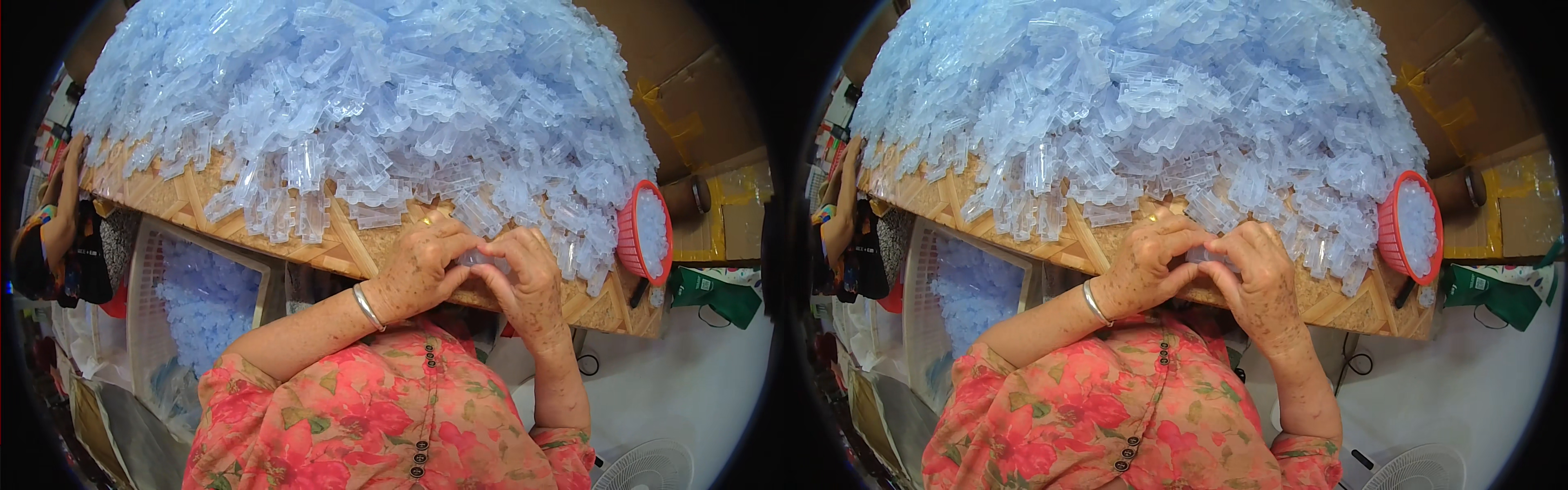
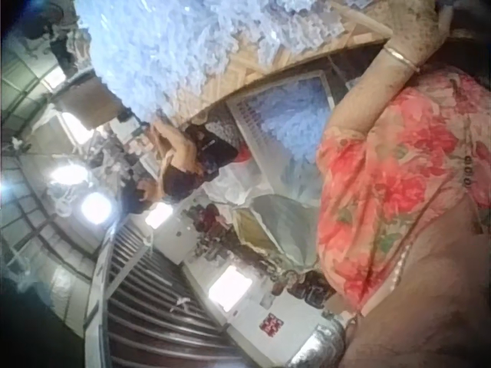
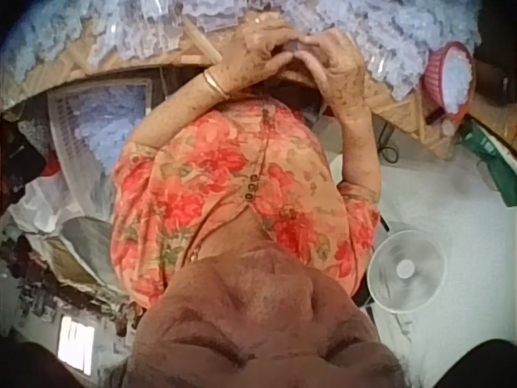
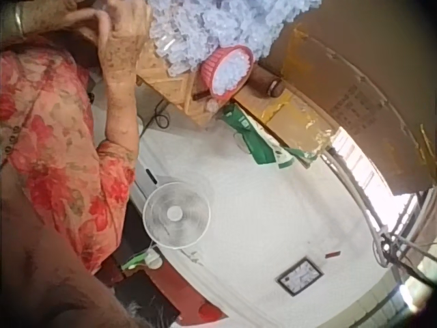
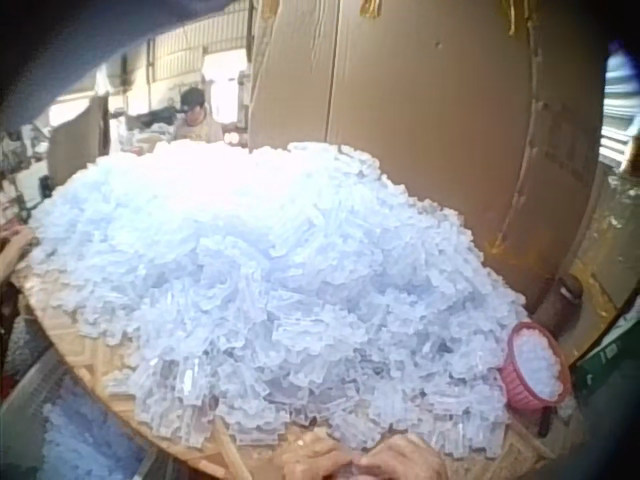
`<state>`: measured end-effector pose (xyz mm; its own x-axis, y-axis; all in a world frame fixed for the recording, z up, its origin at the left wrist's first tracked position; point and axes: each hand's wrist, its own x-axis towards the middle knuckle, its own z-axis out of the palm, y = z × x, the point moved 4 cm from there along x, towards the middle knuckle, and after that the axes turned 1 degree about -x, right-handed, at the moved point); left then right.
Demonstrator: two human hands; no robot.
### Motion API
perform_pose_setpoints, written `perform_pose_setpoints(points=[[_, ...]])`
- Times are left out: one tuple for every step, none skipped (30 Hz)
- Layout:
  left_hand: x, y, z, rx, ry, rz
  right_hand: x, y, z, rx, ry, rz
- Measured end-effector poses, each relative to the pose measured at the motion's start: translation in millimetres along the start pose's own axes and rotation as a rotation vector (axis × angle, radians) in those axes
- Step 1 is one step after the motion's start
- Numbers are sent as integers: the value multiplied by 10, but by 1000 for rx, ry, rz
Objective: The person assembles small translucent plastic components by hand. They pick up a base piece and a smaller insert, fit them together, and place the completed unit into a red basket. The process is repeated continuously with a large pile of parts on the table.
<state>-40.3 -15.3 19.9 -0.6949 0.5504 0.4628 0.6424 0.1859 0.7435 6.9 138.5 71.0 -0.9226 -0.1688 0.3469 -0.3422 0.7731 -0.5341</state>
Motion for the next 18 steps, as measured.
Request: perform_pose_setpoints(points=[[10, 7, -9, -22, -29, -34, -9, -2, 0, 3, 8, -2], [16, 6, -13, -45, -57, -69, -19, -3, -6, 7, 16, -3], [10, 8, -16, -39, -56, -70, -32, -7, -4, 13, 20, -4], [10, 9, -14, -33, -55, -70, -37, -7, -9, 8, 19, 7], [4, 14, -10, -26, -53, -71, -38, -7, -17, 4, 18, 18], [5, 31, -8, -18, -52, -66, -34, -8, -34, -2, 21, 27], [4, 48, -5, -9, -51, -60, -43, -9, -35, -1, 25, 23], [5, 57, -7, 1, -50, -55, -58, -2, -24, 0, 29, 18], [5, 51, 3, -3, -49, -35, -74, 5, -21, -3, 32, 15], [6, 35, 15, -6, -49, -16, -78, 6, -24, -6, 31, 17], [13, 28, 22, -9, -48, 4, -77, 6, -28, -9, 30, 20], [5, 22, 24, -26, -45, -2, -82, 6, -20, -6, 25, 23], [-1, 16, 25, -43, -42, -7, -83, 6, -22, 6, 25, 17], [-6, 8, 27, -61, -40, -13, -82, 11, -31, 19, 25, 12], [-18, 1, 29, -66, -40, -18, -83, 14, -30, 34, 24, 7], [-27, -7, 34, -71, -39, -23, -93, 20, -29, 41, 26, 3], [-34, -14, 39, -77, -40, -28, -110, 28, -27, 47, 28, -1], [-32, -12, 43, -86, -36, -26, -118, 37, -24, 52, 33, -3]])
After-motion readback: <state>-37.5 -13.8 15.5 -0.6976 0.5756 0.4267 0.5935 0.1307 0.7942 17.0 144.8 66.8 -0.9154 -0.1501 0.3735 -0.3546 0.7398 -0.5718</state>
